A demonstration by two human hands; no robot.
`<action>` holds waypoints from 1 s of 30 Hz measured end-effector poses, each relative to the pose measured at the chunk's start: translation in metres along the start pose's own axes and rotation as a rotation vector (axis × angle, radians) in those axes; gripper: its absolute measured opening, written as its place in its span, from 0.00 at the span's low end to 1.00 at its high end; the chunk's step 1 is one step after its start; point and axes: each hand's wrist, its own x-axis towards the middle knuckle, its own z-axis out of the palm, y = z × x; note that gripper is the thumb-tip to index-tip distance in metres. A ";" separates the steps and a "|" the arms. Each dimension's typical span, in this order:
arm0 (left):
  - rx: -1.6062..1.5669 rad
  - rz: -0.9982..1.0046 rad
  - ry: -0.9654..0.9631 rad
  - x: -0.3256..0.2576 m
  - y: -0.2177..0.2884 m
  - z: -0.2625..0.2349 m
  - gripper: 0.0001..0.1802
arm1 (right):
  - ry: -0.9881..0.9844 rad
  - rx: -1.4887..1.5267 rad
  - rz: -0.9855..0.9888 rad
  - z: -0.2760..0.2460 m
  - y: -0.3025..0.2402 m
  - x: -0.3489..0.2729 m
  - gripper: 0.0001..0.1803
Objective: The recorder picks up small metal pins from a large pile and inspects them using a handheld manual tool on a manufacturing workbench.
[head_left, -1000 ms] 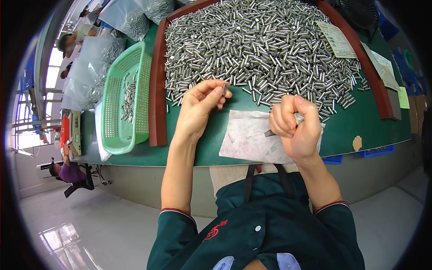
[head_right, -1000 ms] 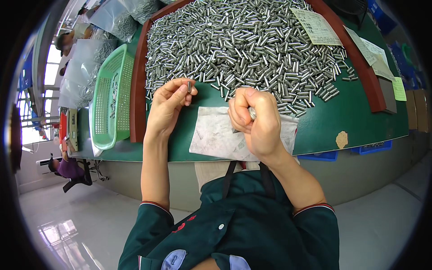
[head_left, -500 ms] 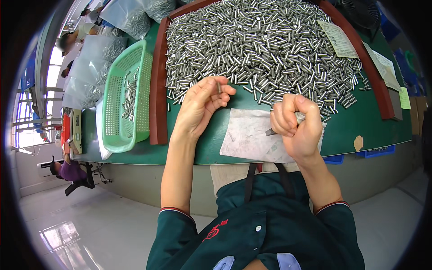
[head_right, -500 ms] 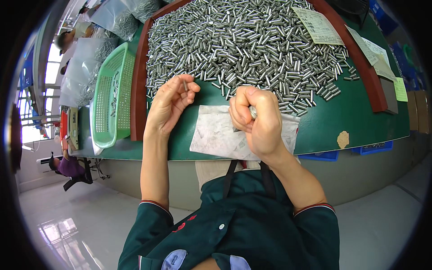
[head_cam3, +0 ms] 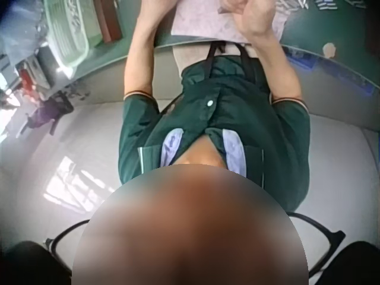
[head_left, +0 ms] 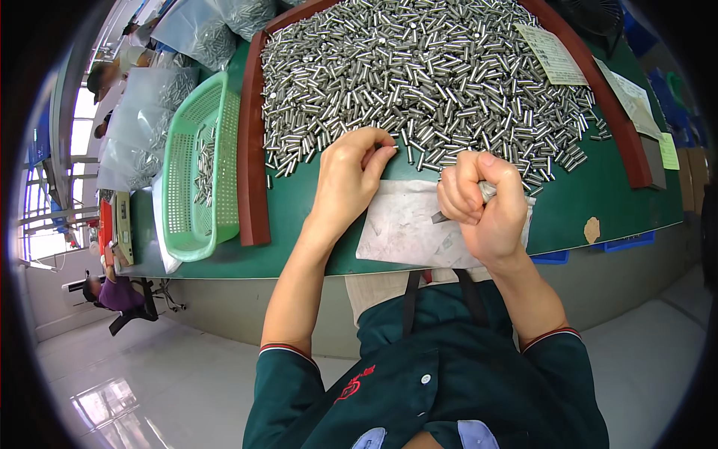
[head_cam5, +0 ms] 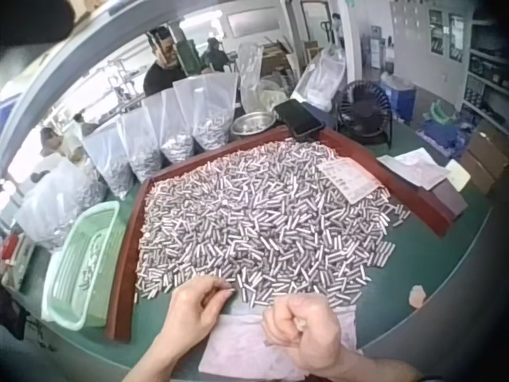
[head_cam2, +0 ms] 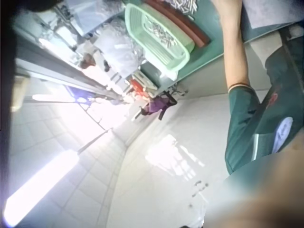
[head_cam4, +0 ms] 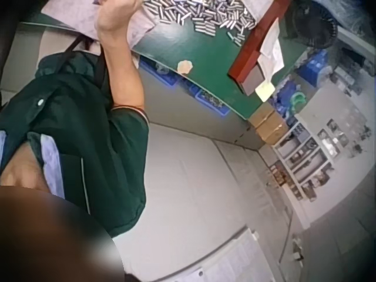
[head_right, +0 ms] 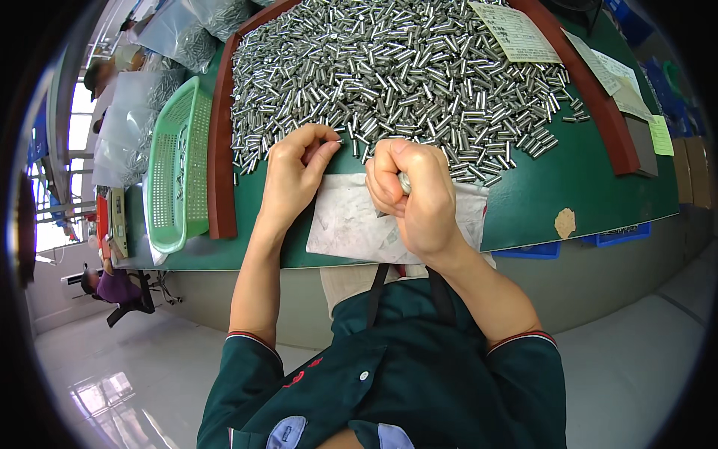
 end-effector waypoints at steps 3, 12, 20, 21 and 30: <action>-0.185 -0.149 -0.013 -0.003 -0.001 -0.001 0.03 | -0.002 0.003 -0.005 -0.002 0.001 -0.001 0.19; -0.123 -0.144 -0.015 -0.019 0.014 -0.010 0.03 | -0.015 -0.049 0.024 -0.001 0.000 0.000 0.20; 0.003 0.015 -0.080 -0.060 0.042 0.007 0.03 | -0.087 0.137 -0.038 -0.004 0.000 0.002 0.19; 0.015 0.036 -0.047 -0.061 0.039 0.011 0.04 | -0.082 0.138 -0.036 -0.004 0.001 0.002 0.19; 0.050 0.032 0.012 -0.067 0.039 0.018 0.05 | -0.067 0.022 -0.039 -0.006 0.003 -0.002 0.20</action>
